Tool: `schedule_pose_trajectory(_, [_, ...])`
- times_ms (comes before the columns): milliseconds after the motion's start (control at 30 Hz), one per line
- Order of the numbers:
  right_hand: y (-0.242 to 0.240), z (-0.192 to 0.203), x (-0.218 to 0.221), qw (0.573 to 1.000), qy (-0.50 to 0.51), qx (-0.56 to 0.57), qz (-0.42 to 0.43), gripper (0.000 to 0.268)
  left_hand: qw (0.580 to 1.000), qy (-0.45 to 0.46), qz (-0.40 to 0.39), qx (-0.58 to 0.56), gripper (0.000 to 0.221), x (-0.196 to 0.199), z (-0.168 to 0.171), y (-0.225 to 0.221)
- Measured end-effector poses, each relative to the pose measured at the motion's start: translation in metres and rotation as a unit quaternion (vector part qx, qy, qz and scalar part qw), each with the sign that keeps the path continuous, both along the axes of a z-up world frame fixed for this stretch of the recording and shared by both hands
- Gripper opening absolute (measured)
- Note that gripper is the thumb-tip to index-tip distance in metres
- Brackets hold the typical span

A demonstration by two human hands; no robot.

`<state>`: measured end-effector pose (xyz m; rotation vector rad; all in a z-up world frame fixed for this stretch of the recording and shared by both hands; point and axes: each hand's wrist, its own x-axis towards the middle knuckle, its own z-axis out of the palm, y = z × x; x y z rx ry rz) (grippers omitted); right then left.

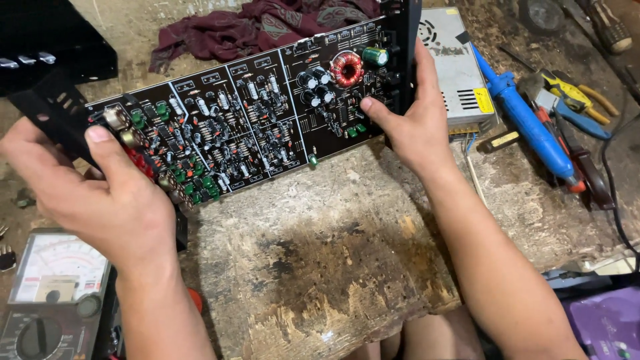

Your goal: Testing a circuit board with a multimeter and inspecting components on a repair bench.

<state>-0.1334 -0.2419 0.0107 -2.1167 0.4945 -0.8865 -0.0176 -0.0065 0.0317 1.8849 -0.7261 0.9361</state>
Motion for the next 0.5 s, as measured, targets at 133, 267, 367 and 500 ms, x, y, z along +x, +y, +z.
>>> schedule_pose_trajectory(133, [0.002,0.006,0.002,1.000,0.001,0.025,-0.003,0.068,1.000,0.015,0.008,0.000,0.015,-0.001,0.001,-0.001])
schedule_pose_trajectory(267, [0.002,0.011,0.003,1.000,0.011,0.024,-0.005,0.064,1.000,0.018,0.010,0.002,0.017,-0.001,0.001,0.000])
schedule_pose_trajectory(367, [0.003,0.011,0.004,0.999,0.022,0.044,-0.012,0.068,1.000,0.021,0.010,0.002,0.015,-0.001,0.001,0.000])
schedule_pose_trajectory(500, [0.004,0.014,0.005,0.998,0.025,0.062,-0.011,0.065,0.999,0.041,0.028,0.003,0.016,-0.001,0.000,0.001])
